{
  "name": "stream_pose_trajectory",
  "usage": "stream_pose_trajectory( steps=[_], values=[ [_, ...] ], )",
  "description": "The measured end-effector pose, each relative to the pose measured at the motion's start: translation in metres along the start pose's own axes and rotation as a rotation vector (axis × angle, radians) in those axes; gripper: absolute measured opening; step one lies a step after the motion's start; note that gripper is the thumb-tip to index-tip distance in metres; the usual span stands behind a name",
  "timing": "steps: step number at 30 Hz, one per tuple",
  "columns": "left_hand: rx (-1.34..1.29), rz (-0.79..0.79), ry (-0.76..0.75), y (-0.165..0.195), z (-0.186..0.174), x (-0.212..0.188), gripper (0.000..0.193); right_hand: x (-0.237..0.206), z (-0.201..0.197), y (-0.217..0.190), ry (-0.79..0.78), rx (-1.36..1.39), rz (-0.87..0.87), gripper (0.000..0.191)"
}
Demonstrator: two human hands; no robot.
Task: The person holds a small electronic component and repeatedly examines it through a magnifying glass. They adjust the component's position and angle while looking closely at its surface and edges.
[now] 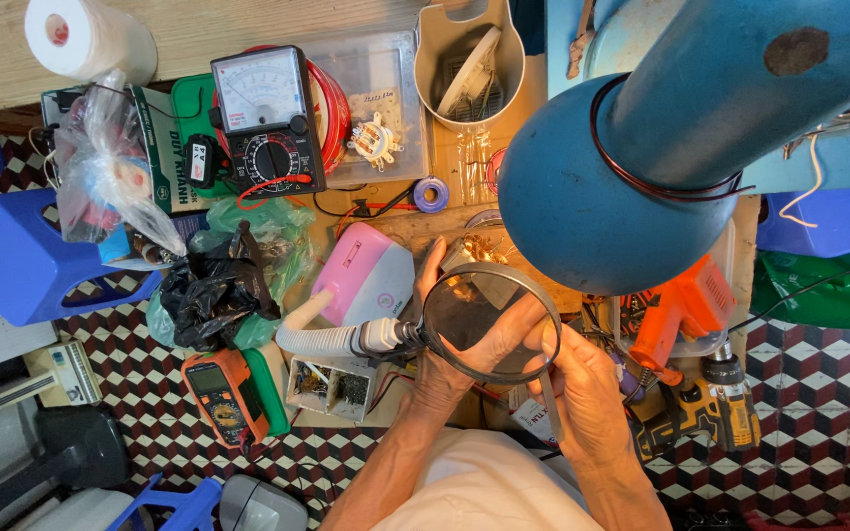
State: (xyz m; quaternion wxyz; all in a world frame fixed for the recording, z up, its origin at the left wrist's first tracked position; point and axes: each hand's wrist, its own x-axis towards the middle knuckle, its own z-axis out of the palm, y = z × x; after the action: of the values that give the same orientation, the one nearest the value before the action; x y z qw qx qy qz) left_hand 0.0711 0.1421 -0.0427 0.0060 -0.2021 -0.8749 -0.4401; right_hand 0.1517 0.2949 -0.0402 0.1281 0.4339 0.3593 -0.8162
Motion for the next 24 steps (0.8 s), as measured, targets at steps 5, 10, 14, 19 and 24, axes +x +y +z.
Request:
stream_pose_trajectory(
  steps=[5, 10, 14, 19, 24],
  values=[
    [-0.425, -0.319, 0.066, 0.007, 0.002, 0.001, 0.100, 0.000, 0.000, 0.001, 0.030, -0.020, -0.008, 0.024],
    [-0.187, -0.124, 0.016, 0.005, 0.001, -0.001, 0.105, -0.001, 0.003, 0.000, 0.045, -0.049, -0.018, 0.025],
    [-0.270, -0.185, 0.005, 0.004, 0.002, 0.000, 0.112, -0.003, 0.008, -0.002, 0.056, -0.092, -0.028, 0.024],
    [-0.404, -0.277, 0.104, 0.012, 0.000, 0.005, 0.096, -0.004, 0.011, -0.004, 0.060, -0.108, -0.031, 0.024],
    [0.011, 0.145, -0.056, 0.008, -0.008, 0.014, 0.037, -0.005, 0.009, -0.003, 0.043, -0.071, -0.045, 0.025]
  ],
)
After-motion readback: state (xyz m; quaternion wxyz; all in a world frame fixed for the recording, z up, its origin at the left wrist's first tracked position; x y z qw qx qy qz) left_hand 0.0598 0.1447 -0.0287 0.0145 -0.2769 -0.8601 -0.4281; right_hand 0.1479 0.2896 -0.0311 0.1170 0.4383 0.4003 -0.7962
